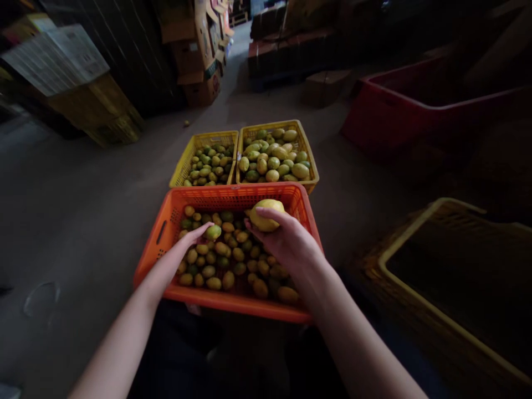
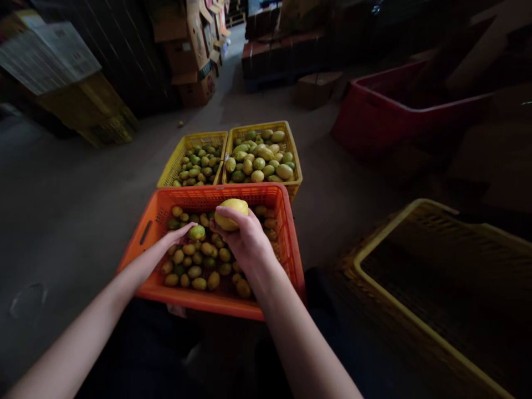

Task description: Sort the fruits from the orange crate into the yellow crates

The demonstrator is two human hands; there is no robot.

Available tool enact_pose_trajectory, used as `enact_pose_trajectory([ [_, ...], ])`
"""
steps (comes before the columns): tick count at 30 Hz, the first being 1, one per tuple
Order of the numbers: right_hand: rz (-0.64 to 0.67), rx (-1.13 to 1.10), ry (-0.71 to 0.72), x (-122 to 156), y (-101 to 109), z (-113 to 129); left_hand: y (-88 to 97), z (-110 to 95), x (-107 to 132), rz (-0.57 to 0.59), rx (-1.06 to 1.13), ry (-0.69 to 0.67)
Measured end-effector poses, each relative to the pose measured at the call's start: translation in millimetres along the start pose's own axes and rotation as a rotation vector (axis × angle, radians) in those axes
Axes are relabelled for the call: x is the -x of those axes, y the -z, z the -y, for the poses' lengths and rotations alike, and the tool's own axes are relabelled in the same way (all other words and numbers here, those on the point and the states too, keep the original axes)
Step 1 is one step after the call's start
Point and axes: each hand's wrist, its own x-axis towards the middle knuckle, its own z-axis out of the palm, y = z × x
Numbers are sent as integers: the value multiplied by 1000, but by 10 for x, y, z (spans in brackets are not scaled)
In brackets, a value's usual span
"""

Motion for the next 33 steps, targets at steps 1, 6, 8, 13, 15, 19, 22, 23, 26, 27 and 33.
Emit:
enact_pose_trajectory([
  [1, 41, 8, 4, 19, -31, -19, -25, -157, 21, 25, 13, 23],
  [6, 137, 103, -37, 82, -103, 11, -40, -922, 468, 384, 378, 1],
  [8, 166, 174, -117, 96, -97, 27, -36, -1012, 806, 484, 622, -75],
  [13, 238, 301, -61, 145, -27, -39, -89, -743, 1319, 505, 857, -90],
  [15, 216, 324, 34, 187, -2, -92, -120, -620, 1331, 497, 939, -41],
  [19, 207, 376, 97, 287, 6, -205, -190, -549, 1252, 423, 1177, 125],
  [22, 242, 447, 104, 304, 1, -281, -244, -598, 1191, 368, 1230, 142],
  [23, 237, 498, 136, 294, 4, -300, -263, -618, 1170, 341, 1242, 115],
  [26, 204, 679, 271, 238, 23, -331, -321, -660, 1105, 262, 1297, 22],
  [27, 208, 715, 301, 216, 28, -335, -340, -667, 1090, 236, 1301, -4],
  [33, 247, 635, 386, 147, -5, -435, -420, -647, 1152, 154, 1135, -278],
])
